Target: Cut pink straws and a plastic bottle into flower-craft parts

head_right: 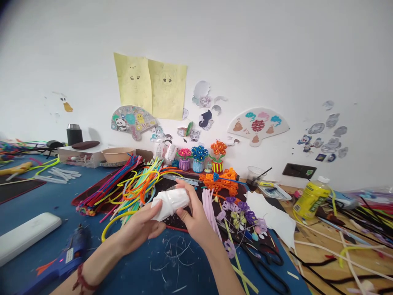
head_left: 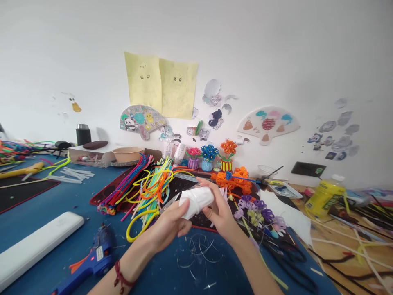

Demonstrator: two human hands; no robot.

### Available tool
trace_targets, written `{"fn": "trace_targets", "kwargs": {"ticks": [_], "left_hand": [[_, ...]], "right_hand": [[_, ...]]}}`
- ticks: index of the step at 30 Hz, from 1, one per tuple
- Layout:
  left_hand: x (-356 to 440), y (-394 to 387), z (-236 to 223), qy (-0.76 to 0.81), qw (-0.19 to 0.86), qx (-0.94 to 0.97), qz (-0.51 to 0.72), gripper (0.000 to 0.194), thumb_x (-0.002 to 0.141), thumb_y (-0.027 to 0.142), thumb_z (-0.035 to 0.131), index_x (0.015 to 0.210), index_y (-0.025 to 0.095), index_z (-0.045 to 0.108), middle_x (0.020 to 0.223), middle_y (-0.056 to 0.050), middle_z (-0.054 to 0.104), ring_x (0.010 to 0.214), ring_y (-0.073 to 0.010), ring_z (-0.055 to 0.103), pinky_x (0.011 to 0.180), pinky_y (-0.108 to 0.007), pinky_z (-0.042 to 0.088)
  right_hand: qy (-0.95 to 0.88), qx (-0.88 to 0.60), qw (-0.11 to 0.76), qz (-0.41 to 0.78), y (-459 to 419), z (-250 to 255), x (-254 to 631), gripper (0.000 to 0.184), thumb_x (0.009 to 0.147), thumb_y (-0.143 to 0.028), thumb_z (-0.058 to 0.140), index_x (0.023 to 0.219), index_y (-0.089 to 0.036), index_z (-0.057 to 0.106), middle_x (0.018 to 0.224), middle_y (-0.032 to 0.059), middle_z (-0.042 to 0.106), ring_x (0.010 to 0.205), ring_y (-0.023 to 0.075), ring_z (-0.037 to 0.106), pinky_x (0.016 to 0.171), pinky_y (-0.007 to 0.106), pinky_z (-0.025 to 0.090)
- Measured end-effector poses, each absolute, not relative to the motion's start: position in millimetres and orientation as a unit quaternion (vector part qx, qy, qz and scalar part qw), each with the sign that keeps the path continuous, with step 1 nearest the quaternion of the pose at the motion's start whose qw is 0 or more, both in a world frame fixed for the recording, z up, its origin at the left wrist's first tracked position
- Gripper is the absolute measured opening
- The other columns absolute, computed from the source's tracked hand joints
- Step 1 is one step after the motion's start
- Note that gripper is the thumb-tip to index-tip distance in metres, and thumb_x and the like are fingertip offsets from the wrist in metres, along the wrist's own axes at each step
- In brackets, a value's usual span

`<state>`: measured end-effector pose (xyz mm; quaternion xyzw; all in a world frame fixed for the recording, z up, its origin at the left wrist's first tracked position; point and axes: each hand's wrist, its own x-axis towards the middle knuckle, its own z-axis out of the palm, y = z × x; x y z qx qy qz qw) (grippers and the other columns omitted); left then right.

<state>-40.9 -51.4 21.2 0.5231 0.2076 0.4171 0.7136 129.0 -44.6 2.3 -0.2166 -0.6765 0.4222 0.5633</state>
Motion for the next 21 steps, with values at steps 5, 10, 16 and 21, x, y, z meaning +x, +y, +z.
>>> {"fn": "trace_targets", "kwargs": {"ticks": [5,10,16,21], "left_hand": [[-44,-52,16,0.256,0.637,0.616,0.387,0.047,0.085,0.060,0.054,0.078,0.014,0.052,0.057,0.006,0.036,0.043,-0.0050,0.027,0.042,-0.023,0.021],[-45,-54,16,0.270,0.625,0.623,0.385,0.046,0.085,0.060,0.053,0.079,0.015,0.051,0.058,0.007,0.037,0.044,-0.0051,0.027,0.042,-0.022,0.022],[-46,-52,19,0.237,0.673,0.576,0.399,0.040,0.084,0.052,0.060,0.078,0.013,0.055,0.063,0.004,0.042,0.043,-0.0033,0.028,0.038,-0.019,0.021],[-44,-52,24,0.167,0.760,0.451,0.436,0.030,0.083,0.040,0.065,0.094,0.013,0.058,0.074,-0.001,0.054,0.043,-0.0051,0.036,0.034,-0.018,0.024]], "right_hand": [[-0.638,-0.216,0.551,0.494,-52,6,130,0.045,0.082,-0.046,0.066,0.117,-0.030,0.042,0.133,0.0055,0.040,0.116,0.0216,0.047,0.094,0.031,0.042],[-0.655,-0.244,0.533,0.476,-50,7,135,0.057,0.078,-0.049,0.070,0.122,-0.028,0.040,0.126,0.0070,0.044,0.109,0.0210,0.052,0.089,0.029,0.043],[-0.715,-0.292,0.523,0.360,-42,3,139,0.058,0.077,-0.042,0.072,0.124,-0.025,0.042,0.117,0.0067,0.052,0.104,0.0226,0.054,0.087,0.031,0.044],[-0.764,-0.326,0.523,0.192,-44,-2,136,0.052,0.079,-0.020,0.068,0.122,-0.029,0.041,0.123,0.0037,0.048,0.114,0.0205,0.048,0.097,0.031,0.038]]}}
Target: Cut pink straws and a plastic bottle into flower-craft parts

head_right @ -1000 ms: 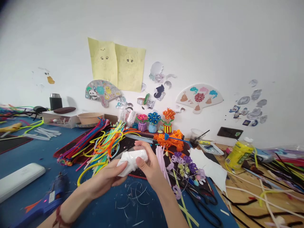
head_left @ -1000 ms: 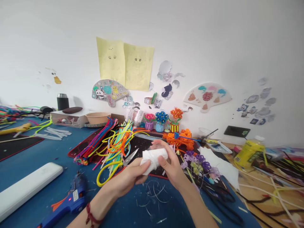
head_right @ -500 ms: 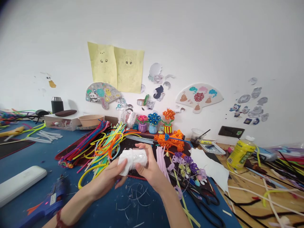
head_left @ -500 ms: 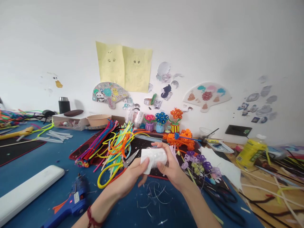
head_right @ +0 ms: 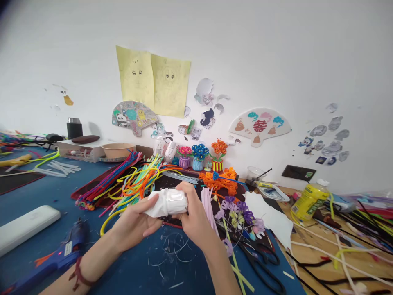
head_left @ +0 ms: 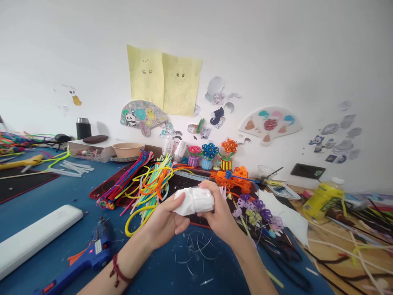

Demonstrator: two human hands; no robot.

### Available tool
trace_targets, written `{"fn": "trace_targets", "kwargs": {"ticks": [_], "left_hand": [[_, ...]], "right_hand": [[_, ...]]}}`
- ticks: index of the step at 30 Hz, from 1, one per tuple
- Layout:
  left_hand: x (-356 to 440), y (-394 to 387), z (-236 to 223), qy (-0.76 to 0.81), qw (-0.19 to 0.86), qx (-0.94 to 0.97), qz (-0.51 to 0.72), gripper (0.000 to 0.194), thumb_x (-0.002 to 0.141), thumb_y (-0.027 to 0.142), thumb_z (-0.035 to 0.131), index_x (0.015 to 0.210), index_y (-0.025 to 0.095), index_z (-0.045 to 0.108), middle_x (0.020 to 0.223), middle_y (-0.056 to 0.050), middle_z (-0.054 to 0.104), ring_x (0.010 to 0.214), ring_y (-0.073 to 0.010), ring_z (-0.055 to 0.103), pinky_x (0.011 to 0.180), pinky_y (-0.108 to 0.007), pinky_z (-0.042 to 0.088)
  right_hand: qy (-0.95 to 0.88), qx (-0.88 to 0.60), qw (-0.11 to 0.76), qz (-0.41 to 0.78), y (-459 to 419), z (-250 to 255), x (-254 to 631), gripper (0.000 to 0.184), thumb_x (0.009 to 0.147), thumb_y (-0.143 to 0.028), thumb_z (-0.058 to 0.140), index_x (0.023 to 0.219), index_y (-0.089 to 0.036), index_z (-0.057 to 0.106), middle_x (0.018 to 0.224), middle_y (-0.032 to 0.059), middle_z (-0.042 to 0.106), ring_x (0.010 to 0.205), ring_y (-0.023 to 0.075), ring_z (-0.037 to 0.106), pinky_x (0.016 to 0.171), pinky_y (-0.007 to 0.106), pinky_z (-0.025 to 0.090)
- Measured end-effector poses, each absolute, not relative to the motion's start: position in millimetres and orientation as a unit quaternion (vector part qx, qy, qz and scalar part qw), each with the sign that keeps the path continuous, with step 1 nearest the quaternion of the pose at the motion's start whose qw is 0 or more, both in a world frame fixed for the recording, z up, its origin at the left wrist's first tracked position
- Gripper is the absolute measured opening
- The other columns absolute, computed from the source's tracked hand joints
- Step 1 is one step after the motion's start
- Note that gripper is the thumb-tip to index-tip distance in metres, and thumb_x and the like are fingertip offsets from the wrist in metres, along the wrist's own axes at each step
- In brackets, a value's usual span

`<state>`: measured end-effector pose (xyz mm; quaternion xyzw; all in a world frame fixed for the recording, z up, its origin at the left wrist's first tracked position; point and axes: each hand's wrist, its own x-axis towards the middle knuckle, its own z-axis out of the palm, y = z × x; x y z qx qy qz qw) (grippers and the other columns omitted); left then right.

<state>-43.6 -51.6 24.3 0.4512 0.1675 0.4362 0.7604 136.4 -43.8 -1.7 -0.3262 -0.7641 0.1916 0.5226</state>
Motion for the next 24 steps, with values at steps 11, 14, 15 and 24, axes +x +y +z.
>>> {"fn": "trace_targets", "kwargs": {"ticks": [11,14,15,24], "left_hand": [[-39,-55,26,0.256,0.640,0.566,0.453,0.039,0.074,0.043,0.075,0.094,0.012,0.062,0.060,0.005,0.048,0.041,-0.0026,0.026,0.038,-0.017,0.021],[-36,-57,27,0.297,0.561,0.595,0.493,0.035,0.070,0.037,0.078,0.092,0.013,0.065,0.069,0.000,0.059,0.057,-0.0096,0.046,0.054,-0.020,0.038],[-35,-57,27,0.305,0.537,0.608,0.499,0.033,0.071,0.037,0.076,0.091,0.013,0.066,0.077,-0.002,0.063,0.066,-0.0130,0.051,0.061,-0.022,0.042],[-40,-59,28,0.300,0.508,0.672,0.447,0.023,0.074,0.030,0.072,0.090,0.014,0.068,0.081,-0.003,0.067,0.071,-0.0160,0.055,0.066,-0.024,0.043]], "right_hand": [[-0.788,-0.372,0.485,0.072,-43,-3,138,0.045,0.088,-0.009,0.043,0.128,-0.030,0.037,0.133,0.0061,0.042,0.124,0.0206,0.043,0.104,0.039,0.035],[-0.785,-0.378,0.482,0.093,-47,-2,135,0.039,0.090,-0.020,0.049,0.126,-0.030,0.039,0.133,0.0065,0.042,0.124,0.0230,0.044,0.104,0.042,0.036],[-0.779,-0.376,0.484,0.135,-49,0,133,0.044,0.088,-0.026,0.057,0.127,-0.030,0.039,0.132,0.0068,0.043,0.122,0.0239,0.046,0.103,0.041,0.038],[-0.667,-0.300,0.538,0.420,-50,6,130,0.060,0.075,-0.045,0.074,0.122,-0.027,0.043,0.117,0.0054,0.053,0.099,0.0200,0.058,0.081,0.029,0.048]]}}
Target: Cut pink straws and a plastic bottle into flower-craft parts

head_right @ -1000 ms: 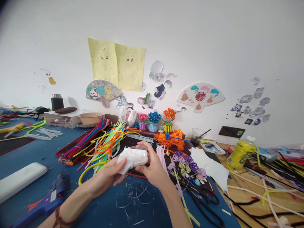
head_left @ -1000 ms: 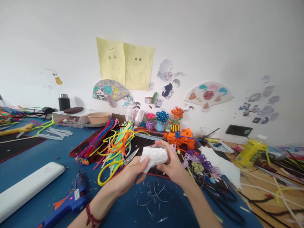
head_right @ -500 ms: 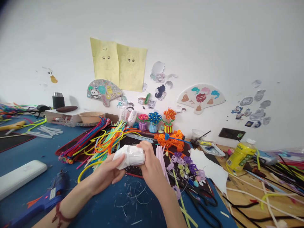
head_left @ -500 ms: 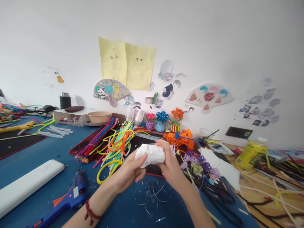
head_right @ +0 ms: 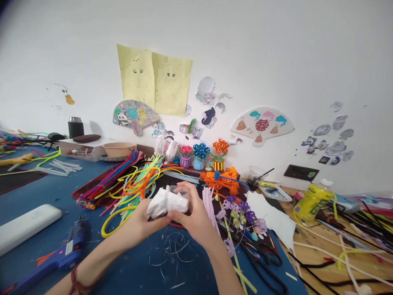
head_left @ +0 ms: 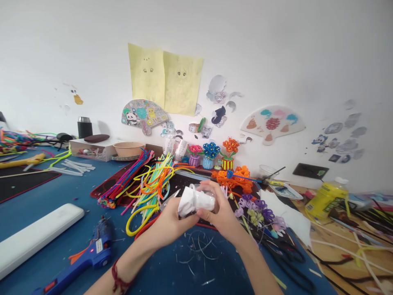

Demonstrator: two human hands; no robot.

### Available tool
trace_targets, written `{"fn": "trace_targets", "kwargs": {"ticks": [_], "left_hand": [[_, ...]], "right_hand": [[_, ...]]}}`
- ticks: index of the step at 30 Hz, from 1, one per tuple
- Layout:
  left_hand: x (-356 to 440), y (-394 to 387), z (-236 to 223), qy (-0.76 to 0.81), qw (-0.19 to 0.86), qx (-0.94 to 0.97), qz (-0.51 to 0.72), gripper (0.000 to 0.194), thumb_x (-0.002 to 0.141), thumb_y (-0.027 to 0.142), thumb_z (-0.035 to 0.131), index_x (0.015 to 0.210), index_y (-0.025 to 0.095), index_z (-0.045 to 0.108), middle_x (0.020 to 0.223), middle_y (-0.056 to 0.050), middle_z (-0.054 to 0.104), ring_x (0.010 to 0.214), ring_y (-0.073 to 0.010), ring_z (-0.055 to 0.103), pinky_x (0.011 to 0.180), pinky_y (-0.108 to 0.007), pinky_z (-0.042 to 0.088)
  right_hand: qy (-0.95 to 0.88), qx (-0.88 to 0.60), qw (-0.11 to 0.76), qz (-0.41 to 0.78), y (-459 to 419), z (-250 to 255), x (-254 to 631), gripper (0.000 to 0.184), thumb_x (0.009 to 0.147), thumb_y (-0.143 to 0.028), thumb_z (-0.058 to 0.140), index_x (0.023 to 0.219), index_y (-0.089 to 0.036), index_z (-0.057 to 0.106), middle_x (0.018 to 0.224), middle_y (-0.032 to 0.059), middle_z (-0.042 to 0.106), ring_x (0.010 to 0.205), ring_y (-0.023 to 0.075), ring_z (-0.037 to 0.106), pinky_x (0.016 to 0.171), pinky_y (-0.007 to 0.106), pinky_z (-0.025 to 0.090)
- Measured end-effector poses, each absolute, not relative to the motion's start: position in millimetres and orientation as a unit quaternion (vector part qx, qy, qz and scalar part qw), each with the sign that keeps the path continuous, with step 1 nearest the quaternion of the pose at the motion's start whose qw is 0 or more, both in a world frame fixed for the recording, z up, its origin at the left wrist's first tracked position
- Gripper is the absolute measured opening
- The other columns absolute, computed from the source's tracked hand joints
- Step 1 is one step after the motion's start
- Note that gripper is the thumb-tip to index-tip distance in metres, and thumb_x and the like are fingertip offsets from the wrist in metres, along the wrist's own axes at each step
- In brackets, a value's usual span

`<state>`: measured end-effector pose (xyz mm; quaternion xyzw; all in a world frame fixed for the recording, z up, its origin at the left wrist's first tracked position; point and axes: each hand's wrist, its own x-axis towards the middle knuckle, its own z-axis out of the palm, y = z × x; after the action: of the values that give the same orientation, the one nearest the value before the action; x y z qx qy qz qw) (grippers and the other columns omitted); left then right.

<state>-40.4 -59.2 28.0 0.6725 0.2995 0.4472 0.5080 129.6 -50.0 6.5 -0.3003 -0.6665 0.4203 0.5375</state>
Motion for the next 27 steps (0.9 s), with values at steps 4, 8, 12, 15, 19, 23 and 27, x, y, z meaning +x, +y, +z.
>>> {"fn": "trace_targets", "kwargs": {"ticks": [4,8,12,15,19,23,27], "left_hand": [[-42,-58,28,0.248,0.624,0.589,0.449,0.044,0.068,0.030,0.079,0.106,0.013,0.066,0.095,-0.008,0.069,0.089,-0.0220,0.060,0.078,-0.028,0.046],[-36,-55,22,0.260,0.639,0.544,0.478,0.047,0.068,0.033,0.080,0.106,0.010,0.066,0.101,-0.011,0.068,0.092,-0.0230,0.060,0.081,-0.030,0.047],[-31,-55,20,0.306,0.573,0.568,0.506,0.041,0.071,0.037,0.077,0.100,0.010,0.067,0.095,-0.009,0.069,0.086,-0.0217,0.061,0.079,-0.030,0.047],[-33,-56,23,0.331,0.494,0.630,0.499,0.033,0.073,0.039,0.074,0.091,0.011,0.069,0.088,-0.007,0.070,0.080,-0.0212,0.061,0.075,-0.029,0.047],[-38,-54,27,0.316,0.424,0.690,0.494,0.023,0.078,0.036,0.069,0.086,0.014,0.071,0.083,-0.006,0.070,0.077,-0.0212,0.061,0.075,-0.029,0.047],[-39,-55,26,0.301,0.421,0.722,0.458,0.021,0.081,0.032,0.066,0.094,0.016,0.071,0.090,-0.006,0.070,0.083,-0.0219,0.061,0.079,-0.031,0.046],[-42,-57,26,0.288,0.536,0.643,0.465,0.035,0.070,0.033,0.076,0.098,0.014,0.068,0.086,-0.006,0.068,0.076,-0.0190,0.059,0.071,-0.027,0.046]], "right_hand": [[-0.713,-0.344,0.523,0.316,-49,4,131,0.052,0.079,-0.033,0.071,0.123,-0.028,0.043,0.120,0.0052,0.054,0.104,0.0205,0.056,0.087,0.031,0.046],[-0.754,-0.356,0.519,0.188,-48,-1,129,0.037,0.086,-0.024,0.061,0.120,-0.029,0.048,0.133,0.0059,0.047,0.124,0.0235,0.045,0.102,0.039,0.037],[-0.738,-0.346,0.513,0.269,-49,-1,127,0.044,0.084,-0.026,0.065,0.123,-0.030,0.046,0.138,0.0060,0.043,0.130,0.0239,0.040,0.108,0.042,0.032],[-0.690,-0.294,0.494,0.441,-52,5,129,0.071,0.077,-0.034,0.073,0.136,-0.031,0.034,0.139,0.0086,0.043,0.123,0.0244,0.049,0.103,0.041,0.040],[-0.632,-0.231,0.471,0.570,-53,9,133,0.085,0.078,-0.046,0.072,0.144,-0.030,0.021,0.134,0.0100,0.049,0.117,0.0228,0.054,0.103,0.042,0.039],[-0.623,-0.239,0.519,0.534,-49,5,133,0.064,0.080,-0.050,0.067,0.133,-0.027,0.040,0.125,0.0098,0.056,0.114,0.0232,0.056,0.101,0.039,0.041],[-0.659,-0.262,0.531,0.463,-45,1,133,0.059,0.078,-0.039,0.073,0.128,-0.028,0.044,0.125,0.0079,0.055,0.110,0.0221,0.057,0.095,0.036,0.045]]}}
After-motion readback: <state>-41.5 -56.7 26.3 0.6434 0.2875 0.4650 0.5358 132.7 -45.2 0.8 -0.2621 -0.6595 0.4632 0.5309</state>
